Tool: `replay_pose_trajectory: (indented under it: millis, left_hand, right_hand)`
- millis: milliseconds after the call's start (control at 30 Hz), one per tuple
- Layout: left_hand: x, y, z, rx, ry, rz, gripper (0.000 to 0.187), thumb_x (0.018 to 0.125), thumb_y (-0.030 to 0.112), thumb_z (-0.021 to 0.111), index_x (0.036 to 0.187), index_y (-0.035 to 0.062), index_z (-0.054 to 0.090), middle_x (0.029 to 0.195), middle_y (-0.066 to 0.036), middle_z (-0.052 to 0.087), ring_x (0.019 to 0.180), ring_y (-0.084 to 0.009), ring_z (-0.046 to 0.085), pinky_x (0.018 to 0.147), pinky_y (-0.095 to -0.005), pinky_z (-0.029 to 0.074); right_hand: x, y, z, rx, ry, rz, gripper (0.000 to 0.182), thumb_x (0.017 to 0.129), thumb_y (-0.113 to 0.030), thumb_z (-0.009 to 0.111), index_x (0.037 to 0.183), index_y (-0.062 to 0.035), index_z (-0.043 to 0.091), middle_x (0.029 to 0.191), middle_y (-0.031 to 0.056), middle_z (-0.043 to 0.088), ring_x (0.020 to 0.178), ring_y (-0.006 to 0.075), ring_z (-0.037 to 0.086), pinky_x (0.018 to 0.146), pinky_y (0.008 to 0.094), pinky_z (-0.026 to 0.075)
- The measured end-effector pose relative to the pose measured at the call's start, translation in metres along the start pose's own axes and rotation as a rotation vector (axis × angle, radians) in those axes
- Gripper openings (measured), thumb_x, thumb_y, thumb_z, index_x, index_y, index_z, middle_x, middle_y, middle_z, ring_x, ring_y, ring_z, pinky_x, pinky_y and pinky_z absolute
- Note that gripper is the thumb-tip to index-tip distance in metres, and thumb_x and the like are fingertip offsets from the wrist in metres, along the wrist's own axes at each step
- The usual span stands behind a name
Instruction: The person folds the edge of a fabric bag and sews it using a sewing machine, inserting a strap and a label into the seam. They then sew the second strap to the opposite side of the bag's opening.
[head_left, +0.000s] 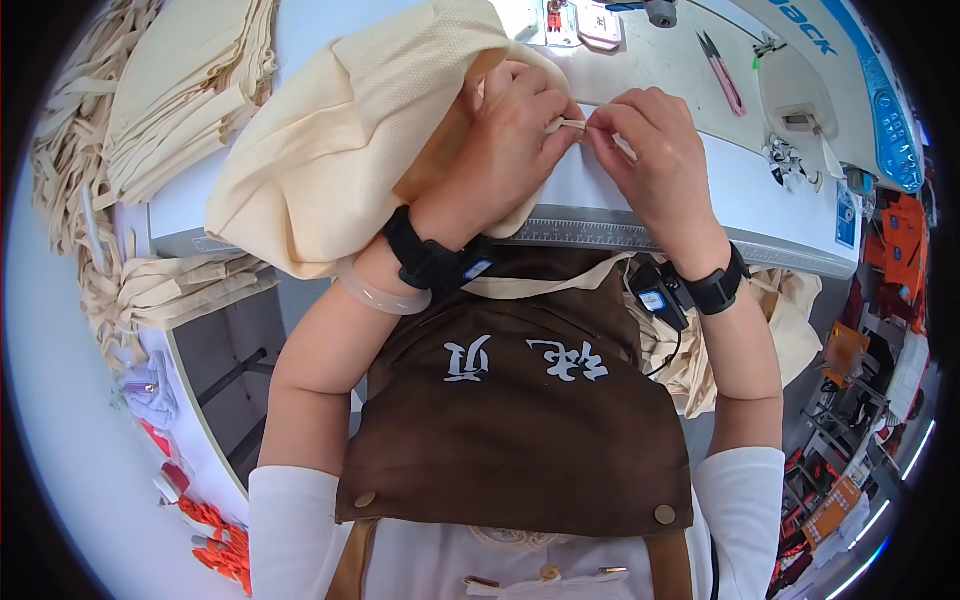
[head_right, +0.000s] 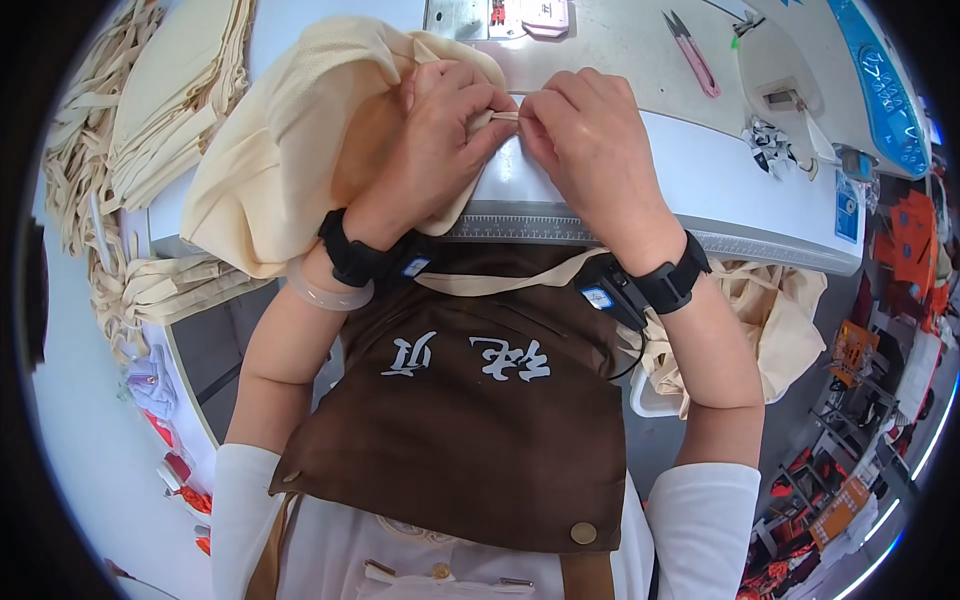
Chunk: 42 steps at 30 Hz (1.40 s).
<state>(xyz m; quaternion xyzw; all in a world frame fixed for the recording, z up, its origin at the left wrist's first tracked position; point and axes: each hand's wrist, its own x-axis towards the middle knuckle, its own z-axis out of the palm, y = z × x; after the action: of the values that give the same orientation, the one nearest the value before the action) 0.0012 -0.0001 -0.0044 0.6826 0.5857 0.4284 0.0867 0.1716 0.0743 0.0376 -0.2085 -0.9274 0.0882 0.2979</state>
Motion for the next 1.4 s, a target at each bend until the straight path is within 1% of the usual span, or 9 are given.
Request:
replay_pose_trajectory:
  millis: [67,167,267,467,667,767,867,1167,1400]
  left_hand:
    - [0.000,-0.001,0.000,-0.009,-0.004,-0.004,0.016,0.083,0.016,0.073,0.096,0.0067,0.070,0.094,-0.005,0.058,0.104,-0.0264,0.048,0.097,-0.0393,0.033]
    - [0.000,-0.001,0.001,-0.001,0.008,0.001,0.017,0.082,0.016,0.074,0.096,0.0068,0.070,0.094,-0.005,0.058,0.104,-0.0263,0.048,0.097,-0.0392,0.033]
    - [0.000,-0.001,0.001,0.004,0.003,-0.001,0.017,0.082,0.017,0.074,0.096,0.0071,0.070,0.094,-0.005,0.058,0.104,-0.0263,0.047,0.097,-0.0391,0.032]
    - [0.000,0.001,0.000,0.014,-0.011,-0.007,0.017,0.083,0.016,0.074,0.096,0.0074,0.070,0.093,-0.004,0.057,0.104,-0.0263,0.047,0.097,-0.0391,0.032]
    - [0.000,0.001,0.000,0.018,-0.016,0.002,0.016,0.083,0.016,0.073,0.096,0.0072,0.070,0.092,-0.004,0.057,0.104,-0.0262,0.047,0.098,-0.0390,0.032]
    - [0.000,0.000,0.001,0.027,-0.005,0.013,0.016,0.083,0.015,0.073,0.096,0.0069,0.070,0.092,-0.004,0.057,0.103,-0.0263,0.047,0.098,-0.0386,0.032]
    - [0.000,0.000,0.000,0.018,0.000,0.024,0.016,0.082,0.015,0.073,0.096,0.0068,0.070,0.092,-0.004,0.057,0.102,-0.0264,0.048,0.098,-0.0389,0.033]
    - [0.002,0.003,0.001,-0.014,0.070,0.014,0.016,0.075,0.008,0.072,0.091,0.0091,0.069,0.092,-0.004,0.058,0.103,-0.0265,0.052,0.099,-0.0387,0.036]
    - [0.003,0.003,0.003,0.005,0.102,0.025,0.017,0.072,0.005,0.071,0.088,0.0091,0.067,0.089,-0.004,0.057,0.101,-0.0265,0.052,0.096,-0.0384,0.037]
  right_hand:
    - [0.001,0.000,0.000,0.028,-0.005,0.015,0.012,0.077,-0.003,0.072,0.085,-0.0045,0.063,0.084,0.0071,0.061,0.081,0.0280,0.059,0.077,0.0380,0.046]
    - [-0.003,0.004,-0.001,0.162,-0.052,0.152,0.010,0.080,-0.003,0.072,0.088,-0.0034,0.065,0.085,0.0085,0.062,0.081,0.0297,0.059,0.076,0.0394,0.047]
    - [-0.003,0.003,-0.001,0.117,-0.048,0.121,0.010,0.082,-0.004,0.071,0.090,-0.0027,0.066,0.085,0.0095,0.063,0.082,0.0306,0.059,0.076,0.0403,0.047]
    - [-0.004,0.004,0.000,0.057,-0.024,0.054,0.011,0.082,-0.005,0.071,0.092,-0.0030,0.065,0.087,0.0091,0.063,0.083,0.0304,0.059,0.077,0.0399,0.047]
    - [0.002,0.002,-0.002,-0.028,-0.051,-0.049,0.012,0.080,-0.005,0.071,0.085,-0.0046,0.060,0.085,0.0077,0.059,0.083,0.0281,0.058,0.080,0.0387,0.046]
    - [0.002,0.003,-0.001,-0.087,-0.074,-0.091,0.011,0.080,-0.005,0.068,0.084,-0.0051,0.058,0.085,0.0077,0.057,0.084,0.0263,0.057,0.082,0.0377,0.045]
    - [0.001,0.002,0.000,-0.192,-0.105,-0.134,0.009,0.081,-0.006,0.065,0.087,-0.0048,0.058,0.088,0.0080,0.057,0.087,0.0255,0.057,0.084,0.0373,0.045]
    - [-0.002,-0.002,-0.004,-0.182,-0.047,-0.156,0.013,0.081,-0.006,0.066,0.089,-0.0051,0.056,0.089,0.0069,0.056,0.087,0.0244,0.056,0.085,0.0376,0.044]
    - [-0.005,-0.007,-0.003,-0.138,-0.069,-0.161,0.014,0.082,-0.006,0.068,0.090,-0.0048,0.057,0.089,0.0068,0.056,0.088,0.0245,0.056,0.084,0.0384,0.044]
